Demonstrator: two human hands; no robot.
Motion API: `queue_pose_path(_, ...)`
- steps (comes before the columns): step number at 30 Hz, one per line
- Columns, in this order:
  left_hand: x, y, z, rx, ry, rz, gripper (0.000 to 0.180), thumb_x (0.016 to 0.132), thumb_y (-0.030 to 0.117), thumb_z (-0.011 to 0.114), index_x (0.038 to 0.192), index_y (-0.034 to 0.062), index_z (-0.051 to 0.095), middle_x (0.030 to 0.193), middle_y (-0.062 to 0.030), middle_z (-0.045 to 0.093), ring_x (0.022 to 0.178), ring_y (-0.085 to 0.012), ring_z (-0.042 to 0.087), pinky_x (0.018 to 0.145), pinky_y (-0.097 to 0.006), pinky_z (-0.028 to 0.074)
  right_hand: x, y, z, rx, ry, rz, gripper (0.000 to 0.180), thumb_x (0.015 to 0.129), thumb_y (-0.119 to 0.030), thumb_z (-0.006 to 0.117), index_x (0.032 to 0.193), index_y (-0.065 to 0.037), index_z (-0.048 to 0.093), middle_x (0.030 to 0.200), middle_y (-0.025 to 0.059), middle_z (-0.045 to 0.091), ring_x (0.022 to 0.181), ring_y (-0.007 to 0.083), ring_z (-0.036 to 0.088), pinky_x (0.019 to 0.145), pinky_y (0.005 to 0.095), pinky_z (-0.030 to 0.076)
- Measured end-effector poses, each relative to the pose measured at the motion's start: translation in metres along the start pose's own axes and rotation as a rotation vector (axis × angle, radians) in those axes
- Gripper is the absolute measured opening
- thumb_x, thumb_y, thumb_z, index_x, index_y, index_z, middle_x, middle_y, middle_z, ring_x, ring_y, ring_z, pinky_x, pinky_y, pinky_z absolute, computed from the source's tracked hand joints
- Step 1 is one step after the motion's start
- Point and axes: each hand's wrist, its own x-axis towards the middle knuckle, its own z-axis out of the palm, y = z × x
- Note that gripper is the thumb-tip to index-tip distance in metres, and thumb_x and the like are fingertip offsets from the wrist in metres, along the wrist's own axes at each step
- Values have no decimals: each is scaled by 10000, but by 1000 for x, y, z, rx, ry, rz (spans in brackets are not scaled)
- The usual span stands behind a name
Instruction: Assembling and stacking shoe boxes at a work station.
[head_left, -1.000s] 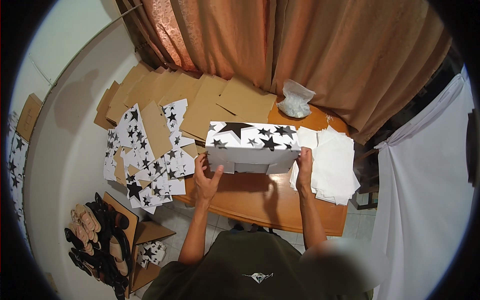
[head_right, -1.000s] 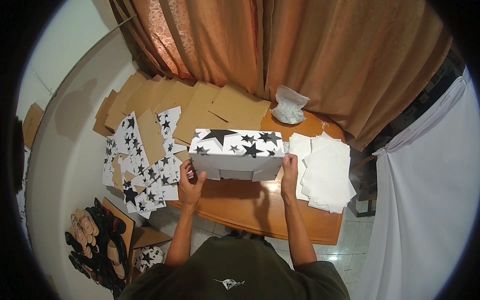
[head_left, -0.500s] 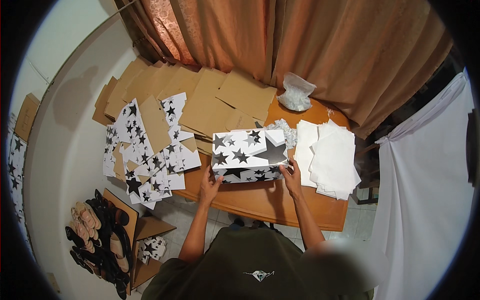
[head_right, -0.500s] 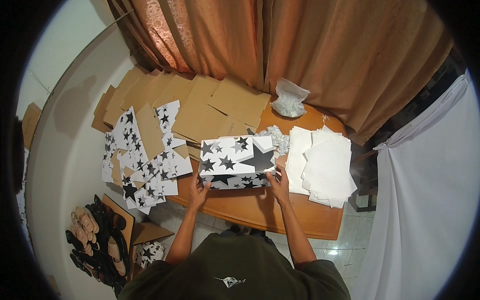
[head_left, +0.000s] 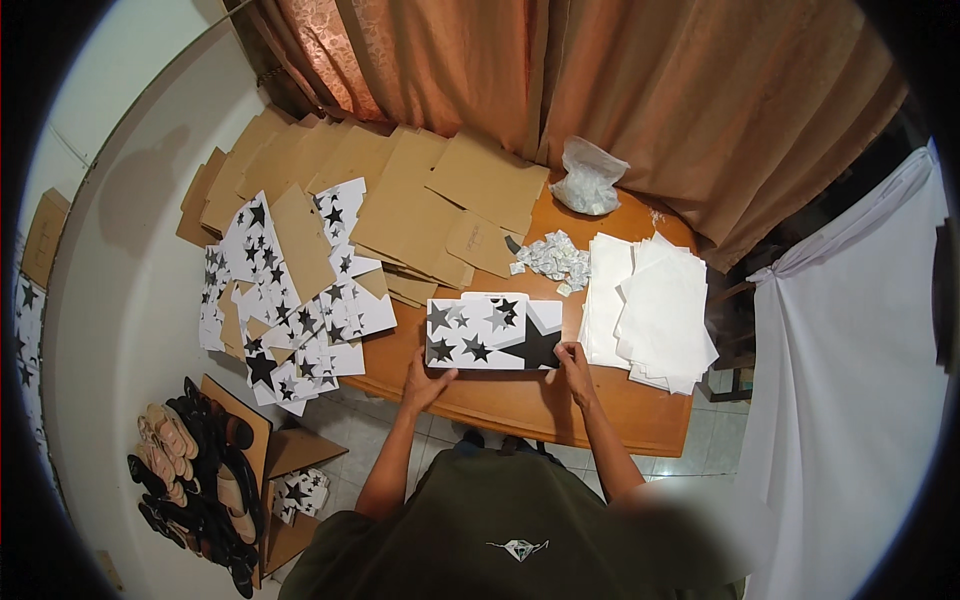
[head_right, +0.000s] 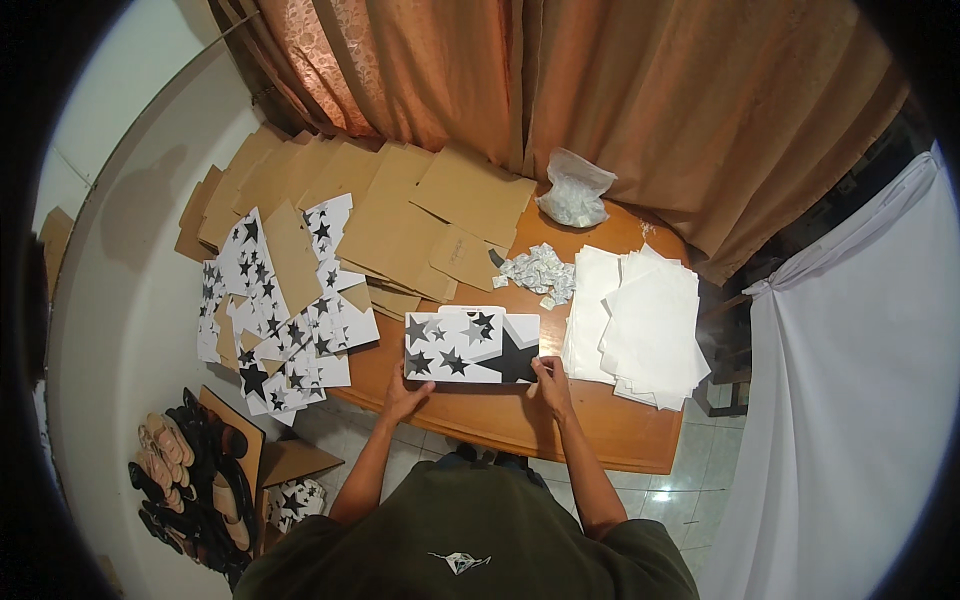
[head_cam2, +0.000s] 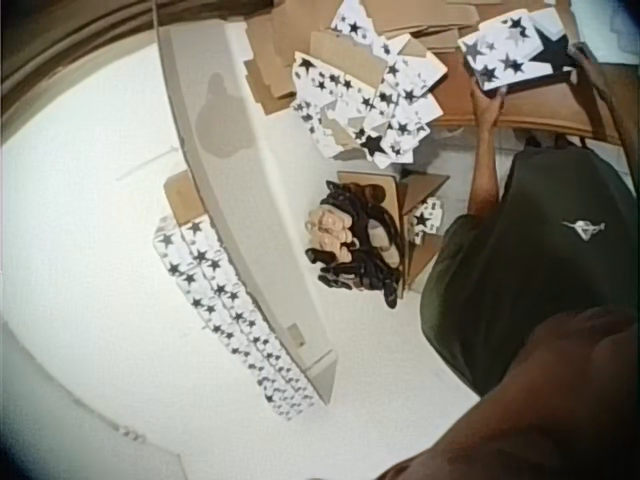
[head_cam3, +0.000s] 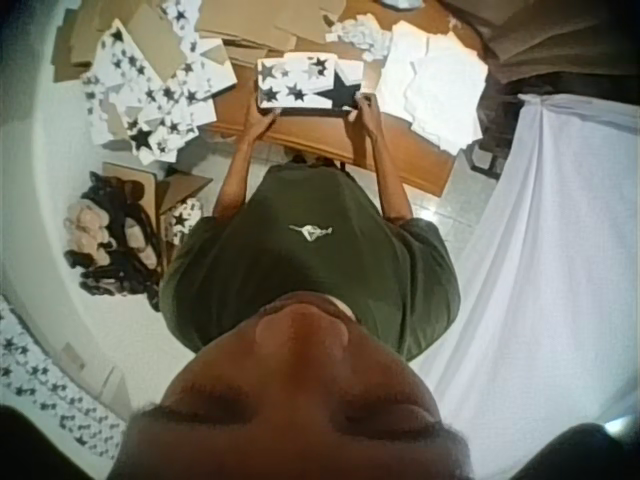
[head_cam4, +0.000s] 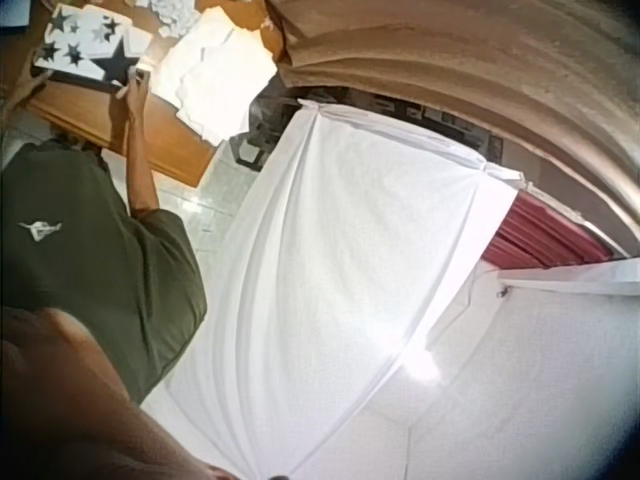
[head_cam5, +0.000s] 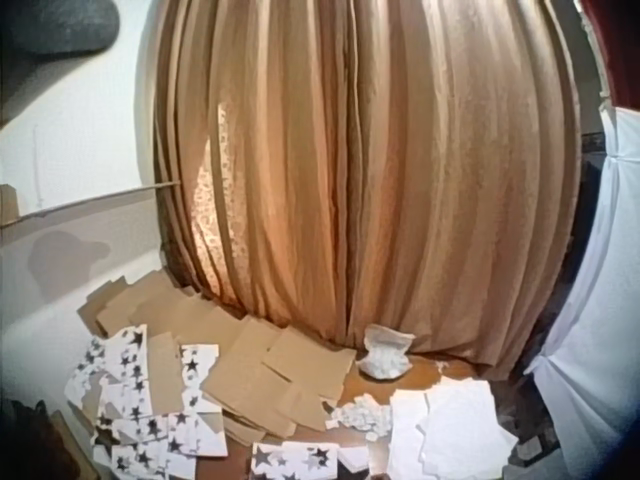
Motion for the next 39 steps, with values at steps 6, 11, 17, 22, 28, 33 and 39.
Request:
queue_pose_path(6, 19, 5, 2, -359, -67, -219, 592, 924, 327, 746, 1372, 15, 517, 1336, -178, 592, 1254, -271, 547, 1029, -392, 445, 8, -17, 12, 64, 99, -161, 516, 1039, -483, 513, 1170, 12, 575, 1174, 173, 599, 1063, 248, 579, 958, 367, 460)
queue_pose_path(11, 39, 11, -1, -443, 10, -28, 701, 938, 339, 737, 1473, 4, 432, 1321, -175, 581, 1239, -268, 539, 1064, -373, 412, 13, -9, -11, 125, -33, 92, 579, 1080, -505, 373, 1104, 33, 586, 1062, 154, 586, 967, 243, 591, 846, 368, 511)
queue_pose_path(17, 19, 73, 23, -350, 158, -479, 858, 848, 428, 816, 1429, -29, 379, 1208, -224, 570, 1062, -284, 582, 830, -404, 528, 24, 5, -26, 166, 153, 38, 715, 1050, -639, 283, 1155, -32, 647, 1144, 124, 644, 1110, 233, 563, 1015, 404, 412)
queue_pose_path(22, -6, 94, 42, -575, -74, -718, 1128, 763, 432, 890, 1533, 16, 178, 1299, -244, 503, 1076, -312, 592, 589, -323, 535, 20, -37, -10, 20, -160, 31, 807, 1027, -694, 200, 1400, -88, 581, 1327, 149, 600, 1345, 285, 455, 1180, 498, 225)
queue_pose_path(28, 2, 97, 60, -578, -105, -594, 1050, 783, 230, 886, 1560, 121, 189, 1449, -180, 443, 1242, -336, 524, 900, -485, 520, 11, -45, -12, -42, -264, 151, 843, 994, -753, 218, 1494, -134, 498, 1095, 102, 615, 1044, 214, 543, 984, 439, 371)
queue_pose_path(33, 23, 87, 64, -463, -137, -138, 721, 853, 21, 759, 1460, 71, 376, 1401, -166, 518, 1303, -265, 517, 1102, -382, 421, -6, -60, -1, 63, -363, 208, 817, 1015, -712, 247, 1536, -106, 415, 1211, 114, 602, 1069, 218, 585, 931, 376, 487)
queue_pose_path(39, 60, 95, 53, -352, -342, 111, 558, 903, -46, 658, 1415, 32, 448, 1353, -165, 583, 1311, -260, 535, 1102, -352, 413, -18, -33, 14, 68, -386, 70, 776, 1033, -666, 297, 1563, -99, 315, 1377, 158, 550, 1124, 261, 621, 930, 391, 526)
